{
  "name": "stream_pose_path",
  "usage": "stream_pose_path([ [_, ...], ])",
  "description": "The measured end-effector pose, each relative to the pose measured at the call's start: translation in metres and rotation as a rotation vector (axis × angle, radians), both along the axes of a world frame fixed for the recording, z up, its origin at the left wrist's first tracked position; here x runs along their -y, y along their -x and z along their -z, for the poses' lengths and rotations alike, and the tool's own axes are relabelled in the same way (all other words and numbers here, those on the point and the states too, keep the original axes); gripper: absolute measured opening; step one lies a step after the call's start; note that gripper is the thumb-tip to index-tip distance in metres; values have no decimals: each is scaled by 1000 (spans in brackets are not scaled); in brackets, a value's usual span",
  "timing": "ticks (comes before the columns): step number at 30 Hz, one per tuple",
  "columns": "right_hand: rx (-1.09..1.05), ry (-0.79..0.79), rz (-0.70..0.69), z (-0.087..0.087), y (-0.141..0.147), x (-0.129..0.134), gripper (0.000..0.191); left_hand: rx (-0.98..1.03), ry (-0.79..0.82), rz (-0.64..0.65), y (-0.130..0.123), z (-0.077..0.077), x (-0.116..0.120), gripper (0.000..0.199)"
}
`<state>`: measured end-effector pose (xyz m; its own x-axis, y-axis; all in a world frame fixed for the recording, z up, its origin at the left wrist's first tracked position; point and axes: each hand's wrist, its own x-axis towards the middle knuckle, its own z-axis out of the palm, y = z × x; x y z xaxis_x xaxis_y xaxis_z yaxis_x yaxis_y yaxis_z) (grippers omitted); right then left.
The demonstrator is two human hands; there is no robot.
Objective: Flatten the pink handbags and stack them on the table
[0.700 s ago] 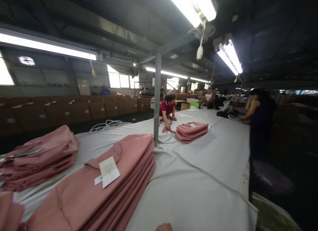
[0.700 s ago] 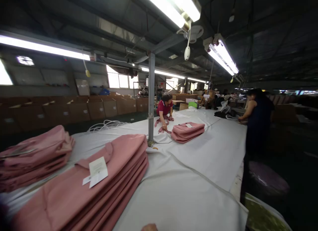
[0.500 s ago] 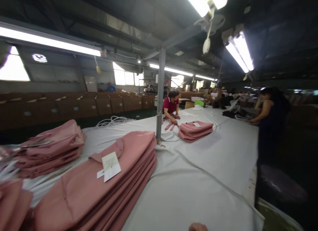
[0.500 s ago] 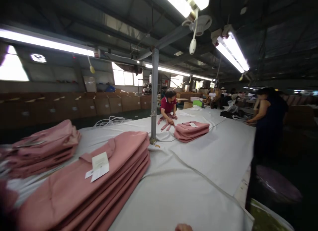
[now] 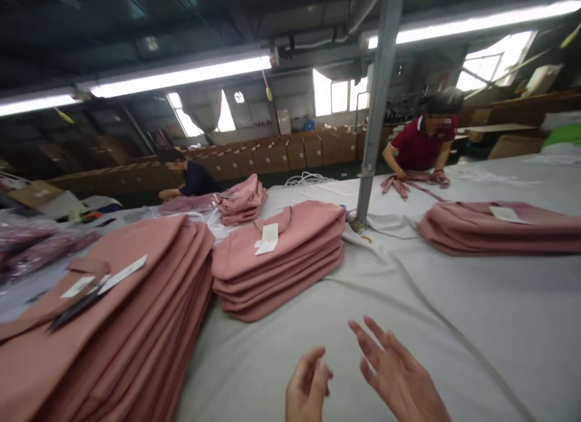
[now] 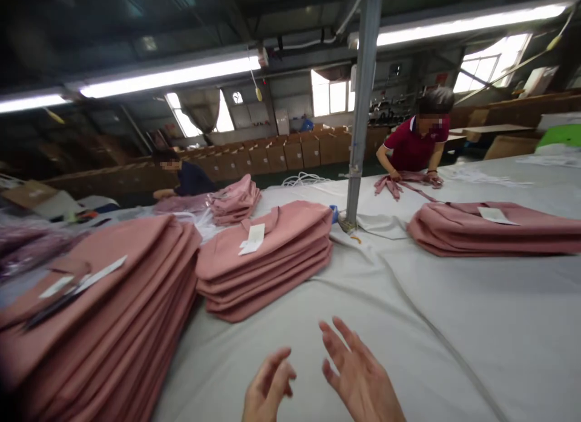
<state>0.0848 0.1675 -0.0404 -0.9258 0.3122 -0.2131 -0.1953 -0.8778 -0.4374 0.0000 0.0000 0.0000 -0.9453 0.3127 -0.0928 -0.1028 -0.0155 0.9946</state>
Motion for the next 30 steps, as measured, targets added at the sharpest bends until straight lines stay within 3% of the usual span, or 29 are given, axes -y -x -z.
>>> stream_pose_path([
  [3,-215,196,-96,-44,-24,-3,42,-17,-169,365,-34,-4,-46,51],
  [5,-254,248,-114,-54,-41,-8,42,24,-244,473,-51,-6,-68,44],
  [10,-295,285,-51,-40,-78,-27,50,133,-253,571,-74,2,-102,39],
  [18,-318,347,108,-14,-99,-51,59,214,-177,744,-80,19,-151,35],
  [23,-317,261,200,-8,-111,-68,59,337,-220,795,-84,30,-173,27],
  [30,-238,114,278,-8,-118,-82,59,378,-203,796,-85,47,-191,40],
])
